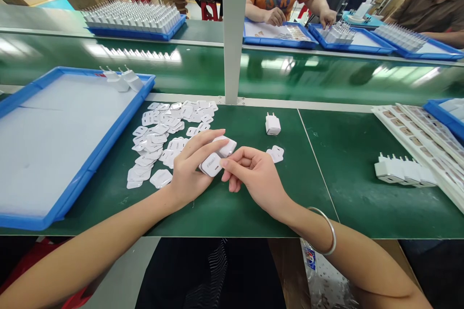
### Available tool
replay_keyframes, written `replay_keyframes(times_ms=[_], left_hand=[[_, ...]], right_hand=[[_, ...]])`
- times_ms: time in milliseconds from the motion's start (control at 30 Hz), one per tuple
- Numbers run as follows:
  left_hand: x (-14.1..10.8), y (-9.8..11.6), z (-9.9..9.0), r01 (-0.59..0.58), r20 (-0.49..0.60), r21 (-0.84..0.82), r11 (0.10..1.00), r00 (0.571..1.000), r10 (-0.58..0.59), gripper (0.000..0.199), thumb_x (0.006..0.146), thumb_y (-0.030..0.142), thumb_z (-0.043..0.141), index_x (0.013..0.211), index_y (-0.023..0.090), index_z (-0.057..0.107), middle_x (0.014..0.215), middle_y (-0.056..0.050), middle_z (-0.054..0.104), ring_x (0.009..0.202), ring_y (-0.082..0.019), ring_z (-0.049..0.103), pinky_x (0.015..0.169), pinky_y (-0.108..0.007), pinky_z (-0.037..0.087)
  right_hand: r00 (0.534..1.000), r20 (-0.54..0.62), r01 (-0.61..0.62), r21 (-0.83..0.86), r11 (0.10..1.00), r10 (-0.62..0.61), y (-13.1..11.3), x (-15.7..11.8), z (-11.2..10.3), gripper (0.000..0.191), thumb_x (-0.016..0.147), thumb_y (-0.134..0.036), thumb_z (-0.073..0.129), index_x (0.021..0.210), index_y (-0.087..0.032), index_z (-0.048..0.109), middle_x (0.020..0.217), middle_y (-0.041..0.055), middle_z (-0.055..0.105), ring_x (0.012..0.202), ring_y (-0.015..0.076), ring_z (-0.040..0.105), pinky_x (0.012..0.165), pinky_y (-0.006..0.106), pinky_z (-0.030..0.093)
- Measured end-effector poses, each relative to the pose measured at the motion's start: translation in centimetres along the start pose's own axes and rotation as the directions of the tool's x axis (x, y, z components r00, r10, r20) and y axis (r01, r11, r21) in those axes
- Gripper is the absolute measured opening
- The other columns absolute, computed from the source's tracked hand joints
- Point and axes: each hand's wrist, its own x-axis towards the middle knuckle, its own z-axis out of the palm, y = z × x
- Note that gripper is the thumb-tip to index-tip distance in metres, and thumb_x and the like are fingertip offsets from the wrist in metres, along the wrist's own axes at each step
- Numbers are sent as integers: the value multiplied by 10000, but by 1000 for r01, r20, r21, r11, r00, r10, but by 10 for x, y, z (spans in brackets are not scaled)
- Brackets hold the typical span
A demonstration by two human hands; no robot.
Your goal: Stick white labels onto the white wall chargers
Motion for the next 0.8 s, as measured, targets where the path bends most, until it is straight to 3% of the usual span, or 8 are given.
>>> replay_keyframes(times_ms=[400, 800], left_hand=[[-1, -2, 0, -58, 6, 65, 996, 998, 57, 339, 907, 95, 613, 1233, 189, 621, 1330, -158, 639, 1246, -270, 618, 1029, -458, 563], [0, 2, 2, -5, -1, 54, 999, 1000, 5, 302, 914, 97, 616, 1202, 187, 631, 1316, -139, 648, 1200, -235, 629, 1017, -422, 571]], right_hand=[[1000, -2, -31, 41, 999, 31, 2, 0, 0, 329, 761, -391, 872, 734, -160, 638, 643, 12, 683, 472, 89, 565, 477, 195, 487], [998, -56, 21, 16, 1000, -20, 7, -1, 4, 335, 803, -357, 842, 719, -165, 581, 623, -18, 646, 455, 66, 529, 476, 178, 423]])
